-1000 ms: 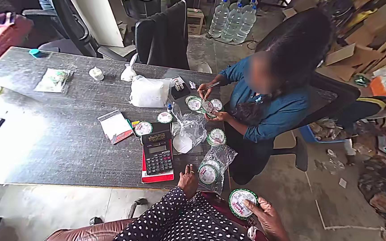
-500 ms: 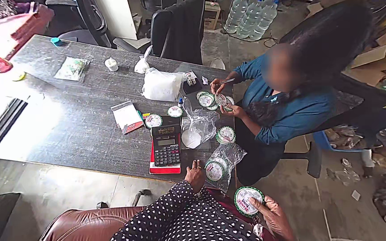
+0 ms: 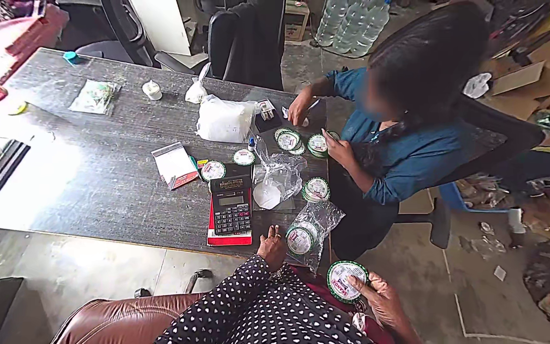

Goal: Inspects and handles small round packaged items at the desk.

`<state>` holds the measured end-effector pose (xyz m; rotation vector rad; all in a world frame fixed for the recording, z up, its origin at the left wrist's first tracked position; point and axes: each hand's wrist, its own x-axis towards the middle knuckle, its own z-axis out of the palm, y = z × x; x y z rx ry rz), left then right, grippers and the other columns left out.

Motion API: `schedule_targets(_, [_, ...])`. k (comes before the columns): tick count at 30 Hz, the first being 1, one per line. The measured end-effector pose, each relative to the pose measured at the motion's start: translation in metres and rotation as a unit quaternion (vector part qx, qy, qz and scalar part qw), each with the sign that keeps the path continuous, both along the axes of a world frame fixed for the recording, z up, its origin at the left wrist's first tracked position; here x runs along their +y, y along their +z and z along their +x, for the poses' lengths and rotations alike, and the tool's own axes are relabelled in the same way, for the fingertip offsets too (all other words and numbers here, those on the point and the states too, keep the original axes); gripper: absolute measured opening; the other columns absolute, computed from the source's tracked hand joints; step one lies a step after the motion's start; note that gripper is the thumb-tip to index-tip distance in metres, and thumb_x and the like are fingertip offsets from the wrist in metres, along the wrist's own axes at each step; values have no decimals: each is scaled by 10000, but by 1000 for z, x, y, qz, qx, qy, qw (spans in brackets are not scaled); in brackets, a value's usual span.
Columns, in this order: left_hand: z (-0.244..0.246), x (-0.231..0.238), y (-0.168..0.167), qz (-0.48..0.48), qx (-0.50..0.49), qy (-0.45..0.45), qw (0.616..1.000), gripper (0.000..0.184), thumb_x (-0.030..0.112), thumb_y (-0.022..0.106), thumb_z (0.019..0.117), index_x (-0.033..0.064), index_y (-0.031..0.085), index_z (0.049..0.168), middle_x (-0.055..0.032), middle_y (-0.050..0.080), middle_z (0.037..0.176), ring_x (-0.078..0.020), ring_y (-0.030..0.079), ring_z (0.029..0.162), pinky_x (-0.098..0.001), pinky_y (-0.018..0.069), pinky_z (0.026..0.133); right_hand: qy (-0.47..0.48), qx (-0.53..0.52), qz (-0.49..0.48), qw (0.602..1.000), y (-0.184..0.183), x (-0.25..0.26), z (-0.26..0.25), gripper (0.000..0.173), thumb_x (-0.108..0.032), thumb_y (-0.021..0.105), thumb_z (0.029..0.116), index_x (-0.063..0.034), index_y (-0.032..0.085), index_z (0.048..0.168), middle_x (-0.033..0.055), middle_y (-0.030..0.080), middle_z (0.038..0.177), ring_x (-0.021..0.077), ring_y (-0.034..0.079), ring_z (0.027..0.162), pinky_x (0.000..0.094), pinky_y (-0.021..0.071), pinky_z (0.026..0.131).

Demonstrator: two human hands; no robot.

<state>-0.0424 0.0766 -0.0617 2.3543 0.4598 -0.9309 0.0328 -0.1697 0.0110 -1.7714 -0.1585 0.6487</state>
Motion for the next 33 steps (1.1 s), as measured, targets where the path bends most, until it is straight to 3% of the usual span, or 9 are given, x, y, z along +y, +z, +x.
schedule_targets(8, [0, -7, -7, 17, -17, 35, 999, 494, -26, 436, 1017, -66, 404, 1508, -236, 202, 1678, -427, 183, 1555, -636, 356, 1139, 1, -5, 14, 1000, 9, -30, 13, 196, 55, 649, 859, 8, 671, 1048, -7, 761, 886, 48, 729, 802, 220, 615, 785])
schedule_targets(13, [1, -12, -11, 22, -58, 94, 994, 670, -50, 465, 988, 29, 244, 1616, -203, 280, 1661, -404, 233, 1547, -639, 353, 1145, -31, -17, 9, 999, 14, -62, 24, 184, 70, 638, 871, 13, 676, 1041, 9, 759, 887, 53, 728, 798, 219, 615, 772])
schedule_targets(20, [4, -20, -15, 41, -42, 109, 992, 646, -48, 521, 959, -10, 325, 1573, -198, 252, 1673, -386, 221, 1554, -614, 342, 1162, -54, -20, -39, 998, 7, -122, 31, 135, 60, 643, 874, 12, 641, 1000, 6, 744, 845, 49, 720, 756, 223, 615, 739])
schedule_targets(24, [4, -24, -16, 44, -47, 119, 991, 600, -57, 508, 961, -11, 377, 1545, -190, 249, 1676, -387, 213, 1556, -620, 327, 1169, -48, -32, -102, 993, 10, -154, 29, 220, 25, 660, 900, 63, 628, 1114, 28, 731, 906, 16, 700, 808, 210, 590, 795])
schedule_targets(33, [4, -30, -17, 64, -35, 104, 992, 619, -41, 540, 951, -31, 367, 1545, -212, 211, 1683, -403, 186, 1560, -629, 321, 1170, -108, -41, -101, 988, 13, -179, 23, 213, 37, 642, 904, 66, 622, 1114, 5, 726, 892, -20, 691, 800, 172, 584, 780])
